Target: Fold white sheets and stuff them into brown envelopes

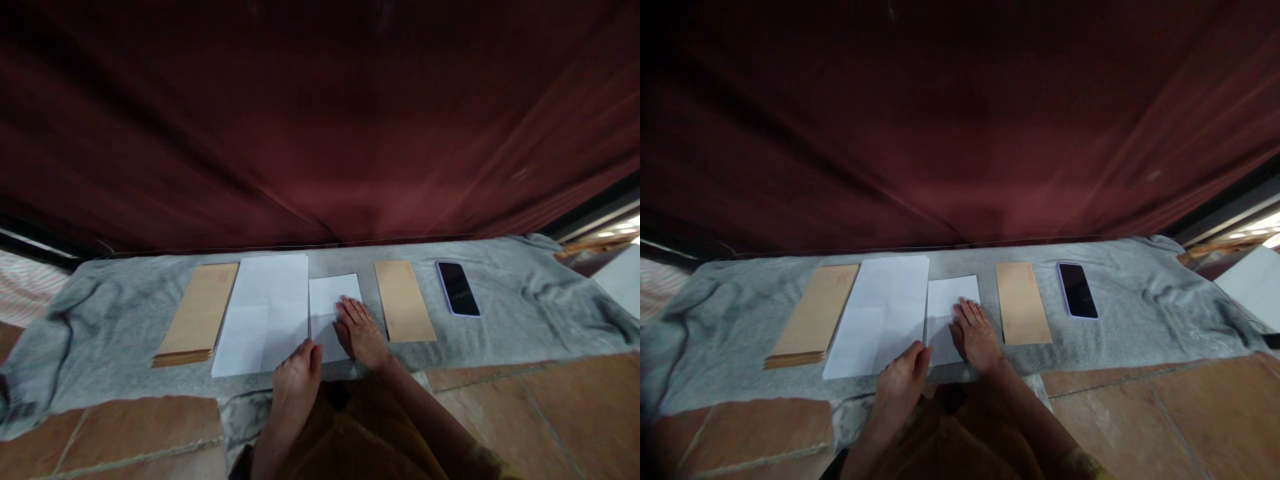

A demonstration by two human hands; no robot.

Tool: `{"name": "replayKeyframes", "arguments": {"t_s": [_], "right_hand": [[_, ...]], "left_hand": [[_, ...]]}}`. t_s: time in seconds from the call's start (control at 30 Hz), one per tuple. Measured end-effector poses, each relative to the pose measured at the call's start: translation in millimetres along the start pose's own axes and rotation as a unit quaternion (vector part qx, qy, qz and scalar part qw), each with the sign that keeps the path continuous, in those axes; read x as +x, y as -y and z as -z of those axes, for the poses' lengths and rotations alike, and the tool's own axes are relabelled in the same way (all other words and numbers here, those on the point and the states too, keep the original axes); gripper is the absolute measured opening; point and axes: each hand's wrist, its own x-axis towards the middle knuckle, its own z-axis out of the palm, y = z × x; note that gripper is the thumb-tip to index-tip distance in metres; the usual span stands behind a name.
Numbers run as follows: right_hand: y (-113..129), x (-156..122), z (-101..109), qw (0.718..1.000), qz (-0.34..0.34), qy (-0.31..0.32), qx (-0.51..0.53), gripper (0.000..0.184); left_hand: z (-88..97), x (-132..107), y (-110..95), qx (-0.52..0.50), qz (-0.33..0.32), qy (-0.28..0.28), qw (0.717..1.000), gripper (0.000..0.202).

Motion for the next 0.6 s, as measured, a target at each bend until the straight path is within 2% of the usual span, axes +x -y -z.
{"name": "replayKeyframes", "arguments": {"t_s": [0.07, 0.13, 0.2, 0.33, 0.47, 0.6], "right_hand": [[0.7, -0.2, 0.0, 1.0, 0.002, -0.001, 0.0, 0.048], [0.8, -0.9, -1.5, 1.0, 0.009, -0.003, -0.008, 0.049], [0.5, -2.5, -4.9, 1.0, 0.015, -0.014, -0.021, 0.052], [0.6, -10.6, -15.5, 0.997, 0.012, -0.058, -0.052, 0.054], [5.5, -24.1, -19.8, 0.997, 0.015, -0.067, -0.046, 0.05], [16.8, -37.7, -12.2, 0.998, -0.014, -0.059, -0.026, 0.049]], "left_hand": [[-5.9, 11.3, -8.3, 0.037, -0.104, -0.053, 0.992, 0.03], [-20.4, 28.7, -15.1, 0.054, -0.19, -0.098, 0.975, 0.036], [-38.3, 47.3, -18.2, 0.099, -0.261, -0.107, 0.954, 0.045], [-62.6, 73.5, -17.6, 0.128, -0.283, -0.099, 0.945, 0.049], [-66.2, 88.1, -19.5, 0.141, -0.284, -0.081, 0.945, 0.048], [-67.8, 103.5, -26.1, 0.171, -0.293, -0.054, 0.939, 0.048]]}}
